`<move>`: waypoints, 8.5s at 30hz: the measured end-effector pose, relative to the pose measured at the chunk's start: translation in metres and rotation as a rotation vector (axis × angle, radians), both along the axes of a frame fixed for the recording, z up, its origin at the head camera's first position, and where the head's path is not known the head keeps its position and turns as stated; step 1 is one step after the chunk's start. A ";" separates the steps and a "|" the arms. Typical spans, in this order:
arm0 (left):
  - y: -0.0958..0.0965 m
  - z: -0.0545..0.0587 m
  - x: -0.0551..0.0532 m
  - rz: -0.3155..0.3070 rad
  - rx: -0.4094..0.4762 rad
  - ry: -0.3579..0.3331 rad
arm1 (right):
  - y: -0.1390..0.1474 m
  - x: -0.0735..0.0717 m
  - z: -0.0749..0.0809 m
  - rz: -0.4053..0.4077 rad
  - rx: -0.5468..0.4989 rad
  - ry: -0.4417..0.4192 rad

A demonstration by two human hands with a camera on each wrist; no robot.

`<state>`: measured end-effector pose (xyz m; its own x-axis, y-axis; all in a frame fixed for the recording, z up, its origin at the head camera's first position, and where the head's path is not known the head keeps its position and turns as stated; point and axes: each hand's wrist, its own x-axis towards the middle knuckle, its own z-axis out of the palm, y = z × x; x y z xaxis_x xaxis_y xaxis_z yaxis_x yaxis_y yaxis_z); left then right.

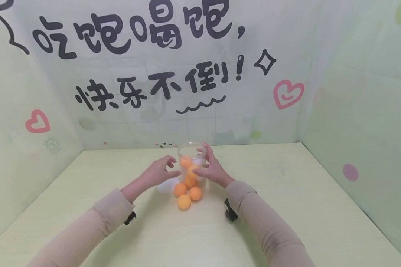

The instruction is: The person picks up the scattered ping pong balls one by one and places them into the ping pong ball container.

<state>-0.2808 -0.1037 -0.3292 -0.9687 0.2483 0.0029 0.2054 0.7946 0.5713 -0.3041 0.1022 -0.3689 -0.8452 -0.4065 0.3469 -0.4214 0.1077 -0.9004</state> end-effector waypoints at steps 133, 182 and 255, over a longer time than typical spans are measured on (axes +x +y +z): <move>0.030 0.047 -0.001 0.002 0.121 0.173 | -0.001 0.002 0.000 -0.001 -0.025 0.007; 0.011 -0.012 0.033 -0.174 -0.040 -0.037 | -0.001 0.003 0.000 -0.009 -0.010 -0.014; 0.031 -0.013 0.033 -0.116 -0.081 0.065 | 0.007 -0.019 -0.022 -0.005 -0.028 0.086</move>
<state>-0.2474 -0.0725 -0.3417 -0.9321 0.3600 0.0400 0.3324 0.8063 0.4893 -0.3232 0.1088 -0.3905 -0.8137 -0.3917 0.4294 -0.4967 0.0850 -0.8637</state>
